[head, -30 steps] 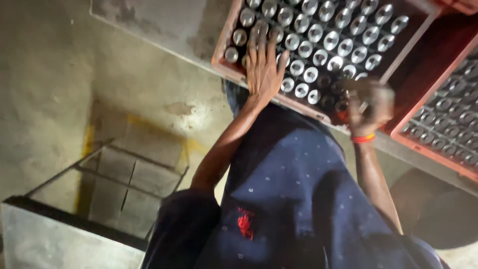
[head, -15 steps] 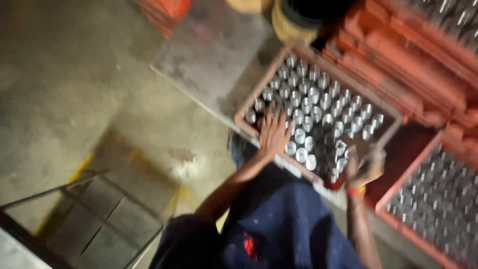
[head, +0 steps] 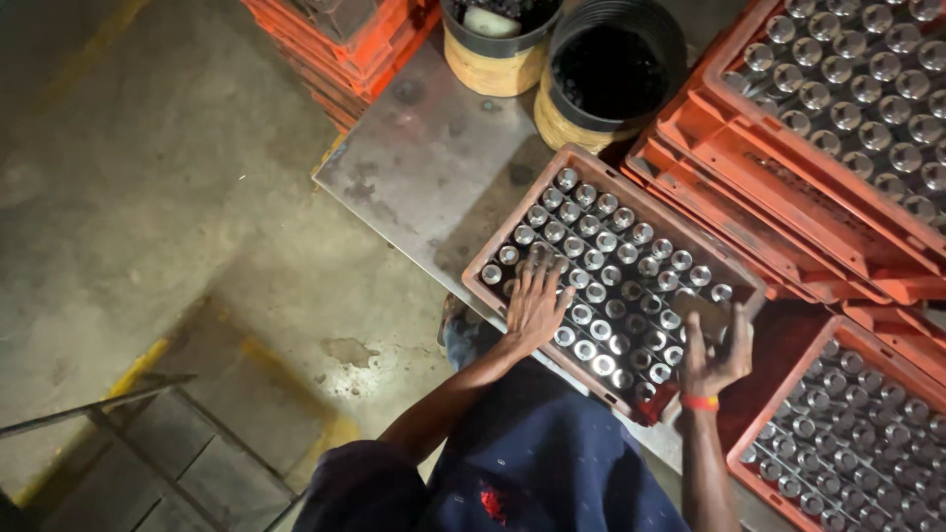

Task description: The person repeatedly picks small cylindrical metal parts from a red crate and places them into a second crate, arranging them in rows. The person occasionally shifts the crate and continues the pick-and-place cycle.

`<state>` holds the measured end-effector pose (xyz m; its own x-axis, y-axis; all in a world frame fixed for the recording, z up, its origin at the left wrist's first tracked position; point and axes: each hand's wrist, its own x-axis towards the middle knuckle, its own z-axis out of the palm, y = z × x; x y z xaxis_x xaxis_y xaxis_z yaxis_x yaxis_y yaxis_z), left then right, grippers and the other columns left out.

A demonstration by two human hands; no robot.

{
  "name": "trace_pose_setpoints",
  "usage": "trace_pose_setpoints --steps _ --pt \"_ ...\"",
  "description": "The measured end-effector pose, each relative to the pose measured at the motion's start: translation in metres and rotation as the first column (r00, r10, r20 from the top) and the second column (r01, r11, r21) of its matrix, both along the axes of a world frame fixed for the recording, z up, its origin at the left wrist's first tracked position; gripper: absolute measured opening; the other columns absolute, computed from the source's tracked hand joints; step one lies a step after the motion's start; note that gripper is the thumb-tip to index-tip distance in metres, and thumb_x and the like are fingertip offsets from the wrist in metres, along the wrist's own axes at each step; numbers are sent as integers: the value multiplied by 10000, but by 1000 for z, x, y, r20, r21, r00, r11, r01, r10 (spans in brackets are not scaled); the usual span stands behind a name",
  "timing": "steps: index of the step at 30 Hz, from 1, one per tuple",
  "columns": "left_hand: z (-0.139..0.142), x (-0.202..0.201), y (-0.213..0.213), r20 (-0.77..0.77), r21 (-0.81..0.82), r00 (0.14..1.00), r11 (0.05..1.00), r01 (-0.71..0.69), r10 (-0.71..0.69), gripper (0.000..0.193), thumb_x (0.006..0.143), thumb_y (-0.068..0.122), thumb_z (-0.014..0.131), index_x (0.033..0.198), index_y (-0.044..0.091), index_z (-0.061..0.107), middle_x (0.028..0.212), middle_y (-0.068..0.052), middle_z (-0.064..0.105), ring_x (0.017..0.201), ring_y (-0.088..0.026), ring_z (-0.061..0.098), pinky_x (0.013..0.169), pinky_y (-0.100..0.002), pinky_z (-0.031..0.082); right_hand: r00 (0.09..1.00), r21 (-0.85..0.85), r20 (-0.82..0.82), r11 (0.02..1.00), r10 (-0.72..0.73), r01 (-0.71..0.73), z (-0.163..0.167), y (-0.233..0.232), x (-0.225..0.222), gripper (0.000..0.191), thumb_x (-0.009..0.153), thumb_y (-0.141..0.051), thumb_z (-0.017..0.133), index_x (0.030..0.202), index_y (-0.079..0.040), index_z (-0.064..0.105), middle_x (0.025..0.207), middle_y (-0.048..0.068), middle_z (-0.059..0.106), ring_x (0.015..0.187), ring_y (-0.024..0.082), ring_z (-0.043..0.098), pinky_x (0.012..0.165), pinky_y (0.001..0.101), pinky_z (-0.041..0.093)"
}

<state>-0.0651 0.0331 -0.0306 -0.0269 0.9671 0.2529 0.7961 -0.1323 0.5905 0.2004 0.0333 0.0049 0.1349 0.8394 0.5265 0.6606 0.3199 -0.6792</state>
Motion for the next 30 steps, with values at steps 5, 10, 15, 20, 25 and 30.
trace_pose_setpoints --steps 5,10,15,20,25,30 --pt "-1 2 0 -27 23 1000 1000 5 -4 572 1002 352 593 1456 13 510 1508 -216 473 1473 -435 337 1189 -572 288 963 62 243 989 117 -135 -9 17 13 423 868 -94 840 1242 -1 665 1136 201 696 997 333 680 909 418 545" --pt "-13 4 -2 -34 -60 999 998 30 -32 548 1014 354 591 1458 43 512 1527 -184 483 1490 -414 352 1191 -558 308 984 -1 170 998 -61 62 -13 -12 35 407 985 -105 831 1343 2 669 1202 165 687 1056 271 664 943 367 548" --pt "-17 7 0 -36 -58 999 998 38 -41 568 1000 369 605 1459 51 505 1540 -178 478 1482 -393 352 1176 -562 317 990 -66 -82 992 -116 110 13 0 28 441 973 -149 820 1354 1 658 1128 132 653 974 231 640 866 354 538" --pt "-16 5 1 -64 -24 997 999 33 -35 573 998 361 607 1472 59 500 1541 -169 483 1487 -387 346 1185 -568 313 866 97 500 995 -17 -36 27 43 -3 477 797 -92 860 1234 -8 687 1057 145 697 1112 372 652 983 632 402" --pt "-15 5 0 -17 -83 999 996 34 -35 558 1015 350 600 1476 56 491 1562 -182 467 1508 -395 335 1136 -544 343 995 85 -90 995 -45 52 15 43 21 501 991 -35 799 1439 17 582 1286 211 660 1191 321 665 1044 427 567" --pt "-15 7 2 -57 -29 998 1000 4 -6 570 1004 359 604 1482 68 497 1551 -166 475 1505 -386 328 1161 -563 344 990 51 129 997 51 -58 1 38 35 520 931 -39 802 1405 67 617 1264 223 662 1154 324 659 999 461 561"
